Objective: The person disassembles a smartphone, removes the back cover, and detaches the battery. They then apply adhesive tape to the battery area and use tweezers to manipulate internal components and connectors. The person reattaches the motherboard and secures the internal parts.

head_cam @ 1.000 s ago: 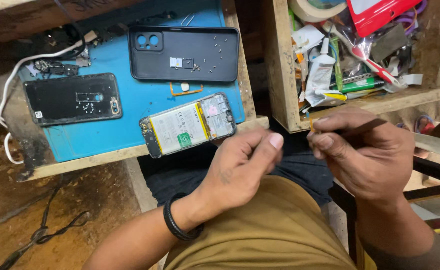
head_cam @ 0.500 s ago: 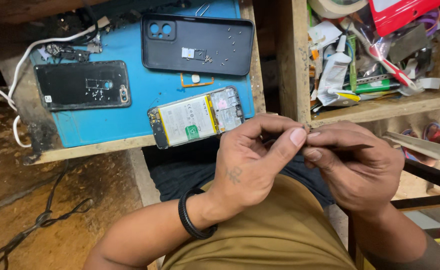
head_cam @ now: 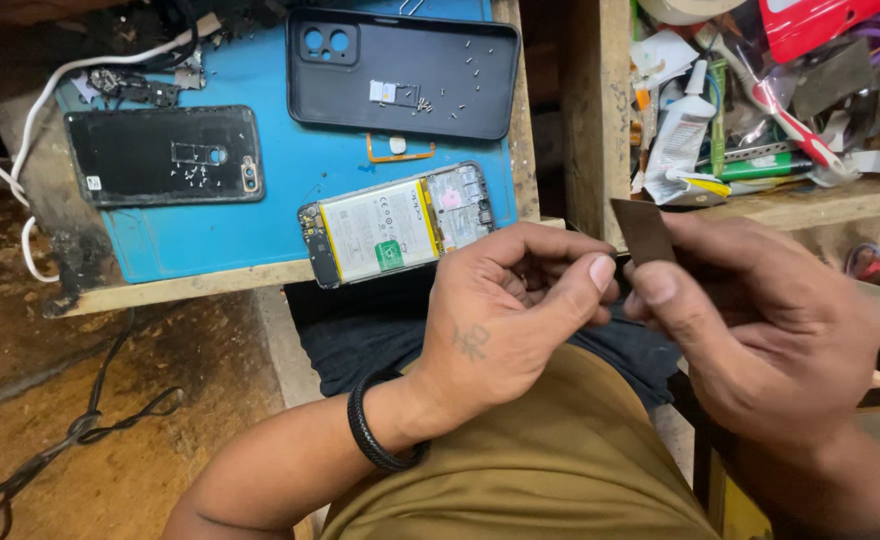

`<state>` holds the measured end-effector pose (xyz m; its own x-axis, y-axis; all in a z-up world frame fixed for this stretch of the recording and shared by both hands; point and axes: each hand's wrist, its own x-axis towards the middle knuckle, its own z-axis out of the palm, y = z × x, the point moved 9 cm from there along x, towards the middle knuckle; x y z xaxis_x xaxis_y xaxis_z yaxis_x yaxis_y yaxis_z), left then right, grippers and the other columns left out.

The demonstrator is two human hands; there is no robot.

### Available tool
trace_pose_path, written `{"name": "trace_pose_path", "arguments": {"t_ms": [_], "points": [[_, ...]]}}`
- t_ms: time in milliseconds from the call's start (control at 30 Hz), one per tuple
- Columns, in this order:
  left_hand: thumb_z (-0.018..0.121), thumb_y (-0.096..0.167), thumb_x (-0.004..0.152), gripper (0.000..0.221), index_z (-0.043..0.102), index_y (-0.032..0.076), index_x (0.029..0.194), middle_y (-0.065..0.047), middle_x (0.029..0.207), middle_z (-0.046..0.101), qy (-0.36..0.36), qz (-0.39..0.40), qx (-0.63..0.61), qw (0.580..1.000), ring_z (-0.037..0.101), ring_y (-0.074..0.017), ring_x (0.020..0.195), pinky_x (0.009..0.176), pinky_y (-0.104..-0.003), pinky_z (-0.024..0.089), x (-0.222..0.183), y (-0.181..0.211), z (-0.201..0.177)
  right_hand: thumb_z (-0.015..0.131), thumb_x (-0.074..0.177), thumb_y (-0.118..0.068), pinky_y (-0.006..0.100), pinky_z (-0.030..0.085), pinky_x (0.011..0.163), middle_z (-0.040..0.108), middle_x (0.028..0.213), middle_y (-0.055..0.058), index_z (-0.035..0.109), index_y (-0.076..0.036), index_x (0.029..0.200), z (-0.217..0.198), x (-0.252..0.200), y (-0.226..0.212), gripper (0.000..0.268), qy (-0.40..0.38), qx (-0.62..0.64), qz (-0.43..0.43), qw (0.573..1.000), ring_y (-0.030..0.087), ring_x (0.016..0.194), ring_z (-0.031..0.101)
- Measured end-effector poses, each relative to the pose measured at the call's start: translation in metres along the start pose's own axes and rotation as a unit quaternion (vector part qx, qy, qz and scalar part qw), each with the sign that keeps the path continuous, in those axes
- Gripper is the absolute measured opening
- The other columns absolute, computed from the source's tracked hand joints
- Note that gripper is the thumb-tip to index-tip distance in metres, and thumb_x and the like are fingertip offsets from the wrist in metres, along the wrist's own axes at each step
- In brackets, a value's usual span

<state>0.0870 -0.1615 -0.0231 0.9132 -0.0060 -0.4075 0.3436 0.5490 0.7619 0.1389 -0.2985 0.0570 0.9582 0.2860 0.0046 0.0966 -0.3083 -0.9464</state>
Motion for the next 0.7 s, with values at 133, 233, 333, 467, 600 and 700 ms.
{"name": "trace_pose_path", "arguments": {"t_ms": [133, 233, 333, 467, 600, 700], "points": [[0.069, 0.006, 0.105, 0.014, 0.068, -0.006, 0.114, -0.009, 0.098, 0.073, -0.028, 0.036, -0.035, 0.998, 0.069, -0.0113, 0.087, 0.08, -0.027, 0.059, -0.001, 0.003, 0.004, 0.069, 0.097, 0.003, 0.022, 0.053, 0.064, 0.069, 0.089, 0.013, 0.068, 0.01, 0.118, 0.003, 0.001, -0.005, 0.022, 0.005, -0.056, 0.003, 0.998, 0.013, 0.072, 0.067], [0.068, 0.006, 0.104, 0.015, 0.068, -0.006, 0.112, -0.009, 0.097, 0.073, -0.022, 0.015, -0.035, 0.999, 0.069, -0.0115, 0.086, 0.08, -0.028, 0.06, -0.002, 0.0, 0.002, 0.069, 0.095, 0.002, 0.022, 0.052, 0.062, 0.069, 0.087, 0.012, 0.068, 0.01, 0.115, 0.004, 0.003, -0.006, 0.022, 0.011, -0.053, 0.006, 0.998, 0.012, 0.07, 0.066], [0.067, 0.006, 0.103, 0.015, 0.068, -0.006, 0.111, -0.01, 0.098, 0.073, -0.022, 0.006, -0.047, 0.999, 0.07, -0.0125, 0.088, 0.081, -0.028, 0.061, -0.002, -0.001, 0.002, 0.07, 0.094, 0.002, 0.021, 0.052, 0.06, 0.069, 0.085, 0.012, 0.069, 0.01, 0.115, 0.005, 0.004, -0.005, 0.023, 0.014, -0.055, 0.02, 0.998, 0.011, 0.068, 0.065], [0.067, 0.006, 0.104, 0.015, 0.068, -0.007, 0.111, -0.01, 0.098, 0.073, -0.023, 0.01, -0.038, 0.999, 0.07, -0.0131, 0.088, 0.081, -0.029, 0.061, -0.002, 0.001, 0.002, 0.071, 0.096, 0.002, 0.021, 0.051, 0.063, 0.07, 0.09, 0.013, 0.069, 0.01, 0.118, 0.006, 0.003, -0.009, 0.023, 0.006, -0.082, -0.002, 0.997, 0.011, 0.071, 0.064], [0.067, 0.006, 0.105, 0.015, 0.068, -0.007, 0.112, -0.01, 0.098, 0.073, -0.025, 0.015, -0.03, 0.999, 0.07, -0.013, 0.088, 0.082, -0.029, 0.061, -0.003, 0.002, 0.002, 0.071, 0.094, 0.003, 0.021, 0.051, 0.061, 0.07, 0.088, 0.012, 0.069, 0.009, 0.116, 0.006, 0.004, -0.004, 0.023, 0.003, -0.064, 0.021, 0.998, 0.01, 0.069, 0.064], [0.067, 0.007, 0.105, 0.015, 0.068, -0.006, 0.112, -0.01, 0.098, 0.073, -0.023, 0.013, -0.024, 0.999, 0.07, -0.0126, 0.087, 0.082, -0.028, 0.061, -0.003, 0.002, 0.002, 0.07, 0.094, 0.003, 0.02, 0.051, 0.06, 0.07, 0.089, 0.012, 0.069, 0.009, 0.118, 0.006, 0.003, 0.003, 0.024, -0.003, -0.036, 0.049, 0.998, 0.01, 0.069, 0.065]]}}
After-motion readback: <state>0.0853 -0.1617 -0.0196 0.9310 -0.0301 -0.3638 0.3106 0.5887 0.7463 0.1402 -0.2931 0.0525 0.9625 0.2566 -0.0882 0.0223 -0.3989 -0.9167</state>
